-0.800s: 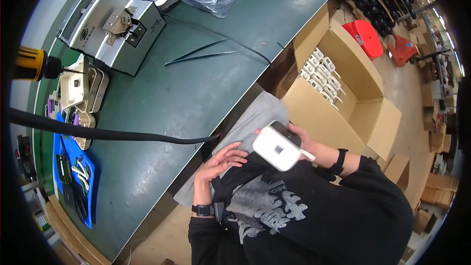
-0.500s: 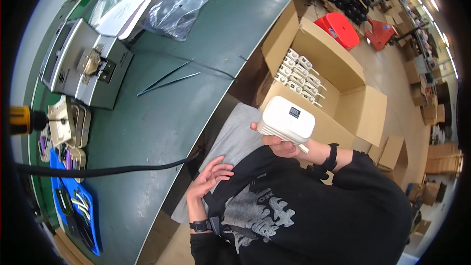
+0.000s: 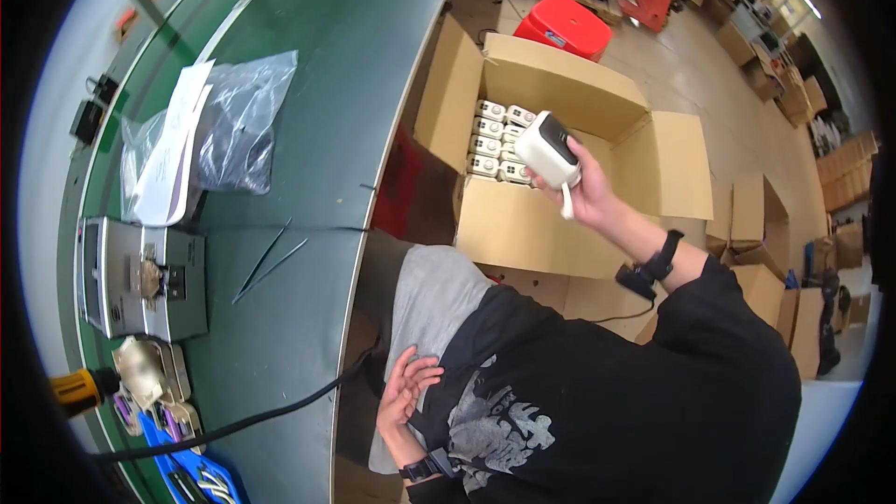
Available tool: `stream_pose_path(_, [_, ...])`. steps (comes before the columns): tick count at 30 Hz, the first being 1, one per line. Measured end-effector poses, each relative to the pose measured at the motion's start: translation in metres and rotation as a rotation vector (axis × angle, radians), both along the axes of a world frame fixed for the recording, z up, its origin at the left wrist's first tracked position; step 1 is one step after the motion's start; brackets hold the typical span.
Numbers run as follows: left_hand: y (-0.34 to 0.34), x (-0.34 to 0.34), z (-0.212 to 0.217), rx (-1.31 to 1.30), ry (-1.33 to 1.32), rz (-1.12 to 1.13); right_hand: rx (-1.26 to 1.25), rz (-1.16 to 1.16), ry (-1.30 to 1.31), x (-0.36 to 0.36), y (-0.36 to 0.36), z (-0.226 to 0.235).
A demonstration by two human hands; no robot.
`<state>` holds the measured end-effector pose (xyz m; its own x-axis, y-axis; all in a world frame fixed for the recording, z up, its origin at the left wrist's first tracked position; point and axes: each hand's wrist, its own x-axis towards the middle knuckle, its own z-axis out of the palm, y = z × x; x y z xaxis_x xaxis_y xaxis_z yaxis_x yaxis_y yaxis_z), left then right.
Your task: Assembling and inspecting handheld electronic devices at an industrial workbench.
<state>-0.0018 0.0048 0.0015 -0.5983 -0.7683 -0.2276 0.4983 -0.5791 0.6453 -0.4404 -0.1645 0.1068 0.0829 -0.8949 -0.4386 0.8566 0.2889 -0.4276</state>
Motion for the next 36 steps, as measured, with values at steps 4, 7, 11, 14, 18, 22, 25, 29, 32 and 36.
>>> stream_pose_path(4, [0.001,-0.002,-0.004,0.017,0.031,0.022,0.1,-0.334,1.043,-0.115,-0.025,-0.026])
stream_pose_path(7, [0.011,0.006,-0.012,0.016,0.0,0.049,0.162,-0.373,1.335,-0.177,-0.053,-0.077])
stream_pose_path(11, [-0.001,-0.001,-0.008,0.056,0.054,0.035,0.201,-0.108,2.103,-0.247,-0.055,-0.089])
stream_pose_path(14, [0.003,0.001,-0.006,0.105,0.039,0.05,0.172,0.217,2.362,-0.236,-0.077,-0.106])
stream_pose_path(18, [-0.001,-0.003,0.022,0.068,-0.084,0.009,0.21,0.302,2.426,-0.224,-0.111,-0.145])
stream_pose_path(22, [-0.024,-0.048,0.106,0.067,-0.273,-0.004,0.219,0.271,2.476,-0.234,-0.129,-0.186])
stream_pose_path(25, [-0.036,-0.051,0.114,-0.051,-0.133,-0.096,0.248,0.195,2.335,-0.233,-0.14,-0.209])
stream_pose_path(29, [-0.029,-0.03,0.101,-0.004,-0.11,-0.159,0.23,0.342,2.404,-0.233,-0.161,-0.232])
stream_pose_path(32, [-0.046,-0.051,0.132,-0.131,-0.033,-0.083,0.134,0.356,2.374,-0.25,-0.163,-0.251])
stream_pose_path(36, [-0.042,-0.053,0.137,-0.133,-0.047,0.028,0.063,0.408,2.245,-0.25,-0.168,-0.272])
